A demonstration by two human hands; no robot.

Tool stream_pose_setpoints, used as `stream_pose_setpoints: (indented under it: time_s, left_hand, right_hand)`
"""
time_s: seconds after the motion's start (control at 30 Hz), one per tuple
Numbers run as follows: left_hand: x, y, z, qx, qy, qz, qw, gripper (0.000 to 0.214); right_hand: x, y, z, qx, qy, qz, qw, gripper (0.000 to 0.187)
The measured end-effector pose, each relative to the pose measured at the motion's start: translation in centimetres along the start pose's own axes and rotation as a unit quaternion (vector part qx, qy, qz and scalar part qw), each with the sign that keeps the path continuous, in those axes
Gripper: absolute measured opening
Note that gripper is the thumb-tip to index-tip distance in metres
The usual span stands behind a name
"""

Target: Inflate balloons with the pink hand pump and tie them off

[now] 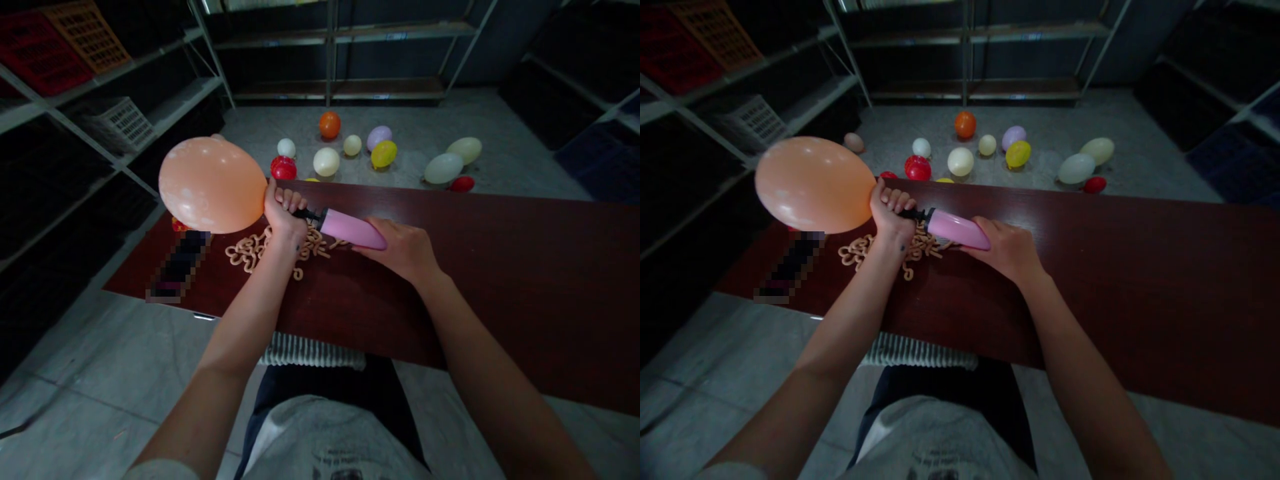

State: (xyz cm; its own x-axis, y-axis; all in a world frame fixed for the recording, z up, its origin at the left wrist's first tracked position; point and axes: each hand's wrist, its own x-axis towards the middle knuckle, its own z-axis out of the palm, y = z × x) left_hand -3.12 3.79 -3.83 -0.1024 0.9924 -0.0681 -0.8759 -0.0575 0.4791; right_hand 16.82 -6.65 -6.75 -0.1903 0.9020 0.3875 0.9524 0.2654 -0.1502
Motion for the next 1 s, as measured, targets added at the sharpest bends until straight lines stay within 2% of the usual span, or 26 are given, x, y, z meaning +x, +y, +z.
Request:
stream_pose_setpoints:
  time_s: [0.3,0.43,0.73,1.0]
  left_hand:
    - [0.6,1.1,0.2,0.006,0.023,0.018,1.000,0.053]
    - [1.4,1.8,-0.4,0.017,0.053,0.026,0.998,0.054]
    - [3.8,4.2,-2.0,-0.006,0.108,0.060,0.992,0.052]
    - [5.1,4.0,-3.3,0.008,0.087,0.077,0.993,0.057]
  right_hand:
    - [0.2,0.1,-0.2,-0.025,0.015,-0.003,1.000,0.060]
    - [0.2,0.8,0.0,-0.047,0.028,-0.017,0.998,0.059]
    - [0.3,1.5,-0.8,-0.063,0.029,-0.003,0.998,0.063]
    - [0.1,2.1,-0.7,-0.054,0.038,0.007,0.998,0.064]
